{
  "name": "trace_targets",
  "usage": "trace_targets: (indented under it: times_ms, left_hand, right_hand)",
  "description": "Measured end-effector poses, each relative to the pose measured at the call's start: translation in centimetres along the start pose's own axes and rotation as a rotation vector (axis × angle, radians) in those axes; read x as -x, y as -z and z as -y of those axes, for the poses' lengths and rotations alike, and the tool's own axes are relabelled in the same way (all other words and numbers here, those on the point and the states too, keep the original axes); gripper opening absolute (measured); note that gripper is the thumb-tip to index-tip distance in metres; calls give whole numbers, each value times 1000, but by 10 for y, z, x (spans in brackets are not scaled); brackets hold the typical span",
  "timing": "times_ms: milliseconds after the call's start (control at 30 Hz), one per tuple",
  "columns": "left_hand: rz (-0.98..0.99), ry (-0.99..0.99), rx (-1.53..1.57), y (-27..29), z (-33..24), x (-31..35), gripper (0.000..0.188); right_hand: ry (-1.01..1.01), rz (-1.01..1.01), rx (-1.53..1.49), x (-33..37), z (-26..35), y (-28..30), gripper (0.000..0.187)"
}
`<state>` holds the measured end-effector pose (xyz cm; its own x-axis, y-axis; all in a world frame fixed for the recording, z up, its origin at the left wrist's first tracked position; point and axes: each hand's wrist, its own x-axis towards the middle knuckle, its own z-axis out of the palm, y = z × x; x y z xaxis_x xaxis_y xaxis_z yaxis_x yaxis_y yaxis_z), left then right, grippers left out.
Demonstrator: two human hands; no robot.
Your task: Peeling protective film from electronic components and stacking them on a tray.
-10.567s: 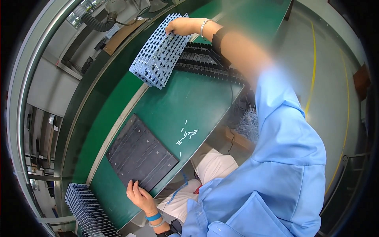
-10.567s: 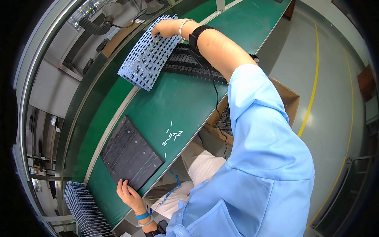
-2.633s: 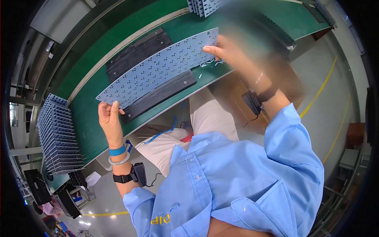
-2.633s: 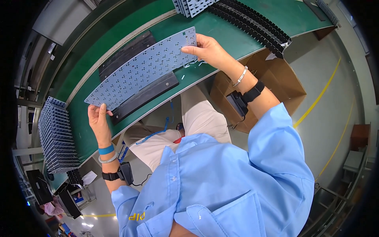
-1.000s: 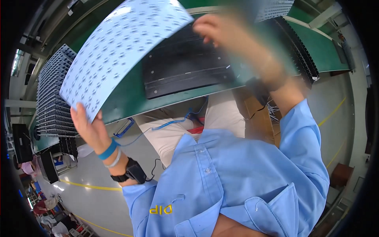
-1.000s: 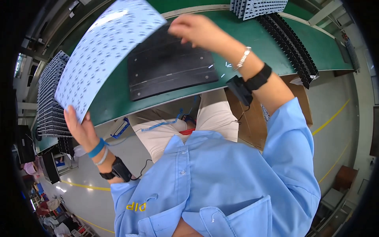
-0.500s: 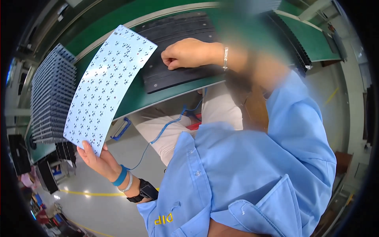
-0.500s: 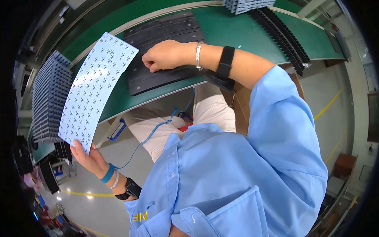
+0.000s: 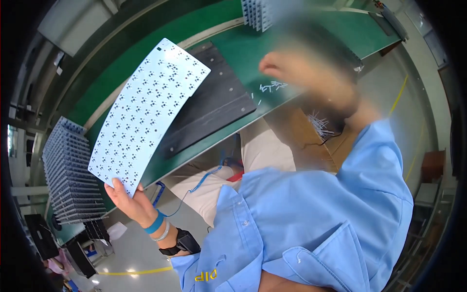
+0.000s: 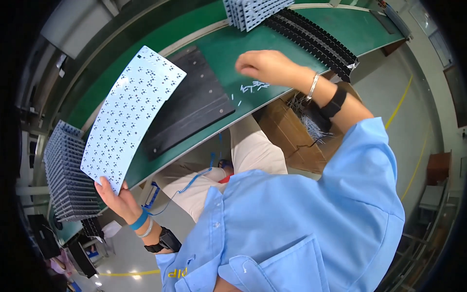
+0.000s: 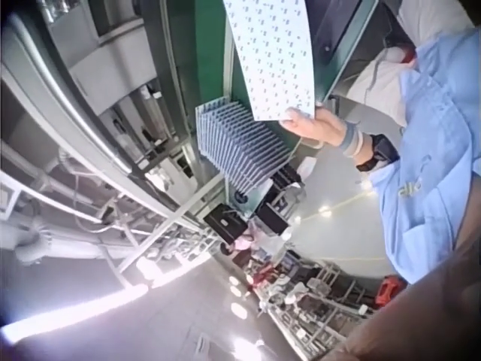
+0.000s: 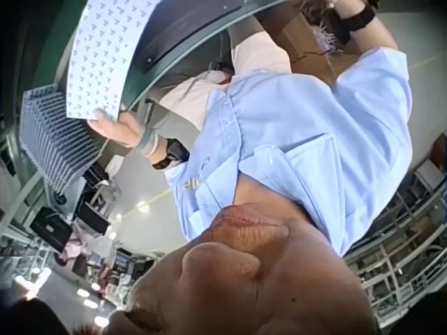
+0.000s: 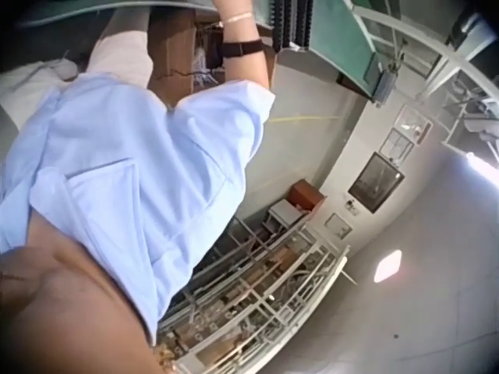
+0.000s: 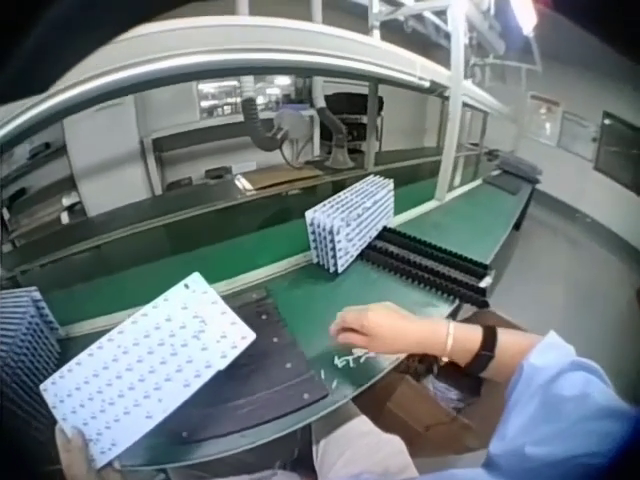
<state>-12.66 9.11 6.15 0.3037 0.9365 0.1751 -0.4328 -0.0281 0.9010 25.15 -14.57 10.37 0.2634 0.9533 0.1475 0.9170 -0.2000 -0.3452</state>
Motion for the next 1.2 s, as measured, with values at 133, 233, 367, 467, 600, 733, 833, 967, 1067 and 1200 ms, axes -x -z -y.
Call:
trace_targets:
  times_ms: [133, 233, 367, 467, 600, 733, 833, 967, 1067, 1200]
  left_hand:
    - [47, -98, -59, -44, 0, 0, 26]
    - [-2, -476, -433, -69, 8, 10, 24]
    - [785, -1163, -1032, -101, -8, 24, 20]
    - [914, -1453, -936, -131, -2, 38, 22]
    - [1167, -1439, -942, -153, 9, 56, 29]
    - [1205, -1270, -951, -160, 17, 57, 35]
    - [1158, -1094, -962, -151, 27, 50, 38]
    - [742, -861, -1180, -107, 59, 26, 29]
    - [557, -746, -1186, -94, 69, 20, 26]
    - [455, -672, -1197, -91, 75, 21, 24]
  right_hand:
    - [-69, -70, -633, -12, 44, -13, 21]
    - [-226, 40, -989, -21, 90, 0, 30]
    - [-315, -64, -1476, -15, 99, 20, 35]
    - [-423, -61, -1393, -9, 86, 24, 37]
    - [-488, -48, -1235, 2, 54, 21, 36]
    - [-333, -74, -975, 14, 39, 67, 27]
    - [-91, -284, -327, 23, 9, 106, 19]
    - [147, -346, 75, 19, -39, 157, 18]
    - [255, -269, 511, 1, -79, 176, 21]
    - [70, -108, 499, -26, -128, 177, 16]
